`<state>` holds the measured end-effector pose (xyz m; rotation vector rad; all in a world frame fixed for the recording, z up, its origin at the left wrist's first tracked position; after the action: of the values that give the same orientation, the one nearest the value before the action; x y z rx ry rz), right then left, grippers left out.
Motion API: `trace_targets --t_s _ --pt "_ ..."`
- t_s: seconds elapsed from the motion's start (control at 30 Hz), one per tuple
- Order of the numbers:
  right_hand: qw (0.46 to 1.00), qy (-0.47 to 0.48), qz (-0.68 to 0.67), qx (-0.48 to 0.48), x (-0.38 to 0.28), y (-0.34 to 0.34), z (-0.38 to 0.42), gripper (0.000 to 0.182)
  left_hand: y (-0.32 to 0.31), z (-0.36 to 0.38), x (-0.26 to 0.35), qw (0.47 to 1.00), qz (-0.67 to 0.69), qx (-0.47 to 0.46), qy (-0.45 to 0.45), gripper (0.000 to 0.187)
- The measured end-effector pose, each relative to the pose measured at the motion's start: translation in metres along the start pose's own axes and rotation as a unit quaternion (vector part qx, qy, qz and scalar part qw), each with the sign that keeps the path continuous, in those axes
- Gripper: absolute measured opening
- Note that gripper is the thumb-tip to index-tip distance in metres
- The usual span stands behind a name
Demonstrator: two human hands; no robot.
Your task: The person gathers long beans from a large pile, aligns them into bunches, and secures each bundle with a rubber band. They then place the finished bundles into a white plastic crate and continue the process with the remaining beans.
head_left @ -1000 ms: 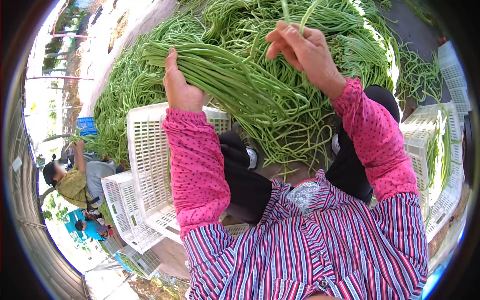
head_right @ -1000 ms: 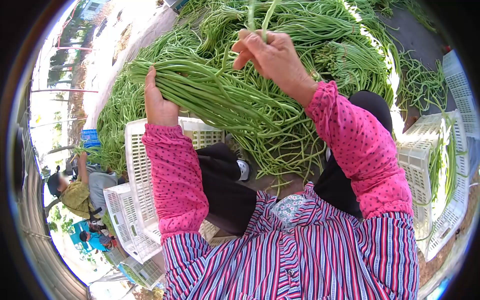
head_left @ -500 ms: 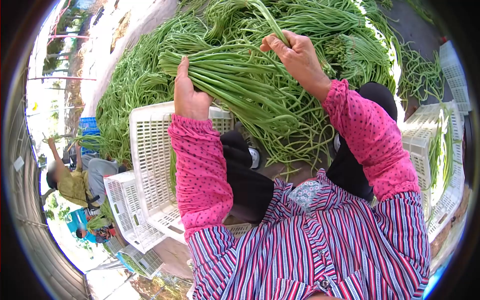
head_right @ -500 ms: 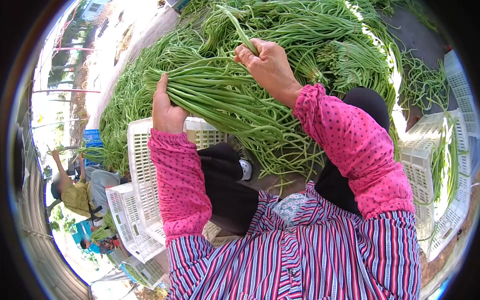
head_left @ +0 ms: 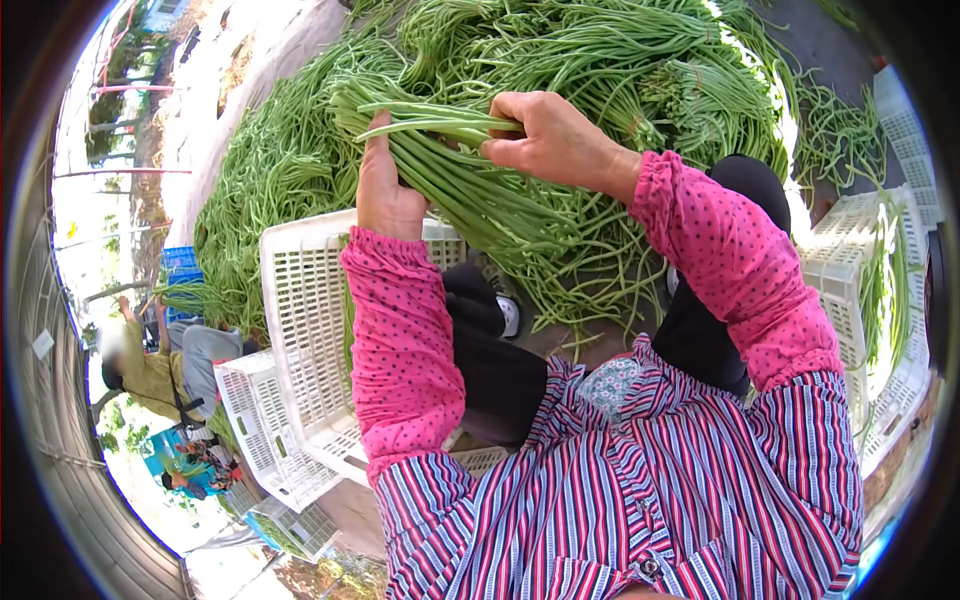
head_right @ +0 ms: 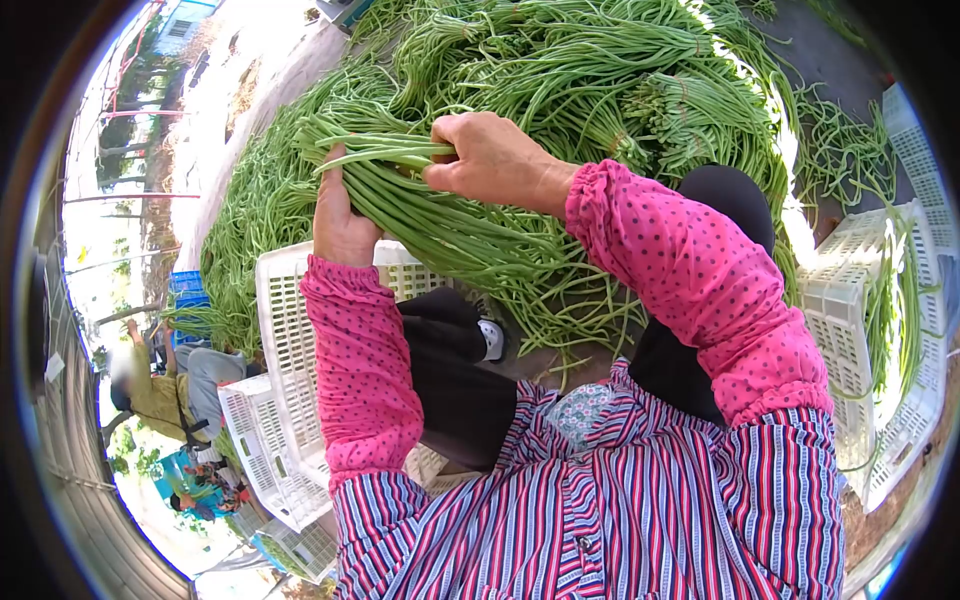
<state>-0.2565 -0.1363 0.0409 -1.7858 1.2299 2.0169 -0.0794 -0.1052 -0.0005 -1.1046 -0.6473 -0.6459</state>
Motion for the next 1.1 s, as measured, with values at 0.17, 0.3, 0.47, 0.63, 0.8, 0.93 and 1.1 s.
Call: trace_targets --t_s 0.17,0.3,0.47,0.63,0.8,0.93,1.1 --pt "0.996 0.042 0.055 -0.056 0.004 -0.017 -0.001 0.031 -0.008 -0.005 0.005 0.984 -0.100 -0.122 -0.080 0.029" --pt "0.992 0.046 0.090 -0.069 0.006 -0.010 0.007 0.030 0.003 -0.009 -0.006 0.999 0.036 0.001 -0.004 0.023" --pt "0.983 0.004 0.004 -0.185 0.017 -0.003 0.039 0.019 0.033 -0.023 0.008 0.994 0.112 0.007 -0.020 0.026" --pt "0.992 -0.024 -0.098 -0.081 0.017 0.056 0.080 0.018 0.087 -0.016 0.058 0.984 0.140 0.051 -0.093 0.033" --pt "0.888 0.069 -0.418 0.179 0.020 0.127 0.078 0.022 0.080 -0.005 0.067 0.969 0.190 0.004 -0.157 0.036" --pt "0.821 0.078 -0.554 0.116 0.030 0.116 0.065 0.025 0.064 -0.007 0.068 0.966 0.205 -0.054 -0.146 0.039" --pt "0.862 0.082 -0.498 0.043 0.022 0.062 0.036 0.022 0.039 -0.001 0.058 0.971 0.170 -0.083 -0.149 0.041"
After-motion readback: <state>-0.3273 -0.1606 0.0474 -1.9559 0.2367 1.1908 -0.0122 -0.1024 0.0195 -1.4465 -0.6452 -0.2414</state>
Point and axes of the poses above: each hand's wrist, its own z-axis away from the middle knuckle, its own y-axis out of the back of the hand, x = y × z, the point moved 7 cm from there along -z, towards the middle knuckle, and after that the axes turned 10 degrees about -x, right-handed, at the moved point
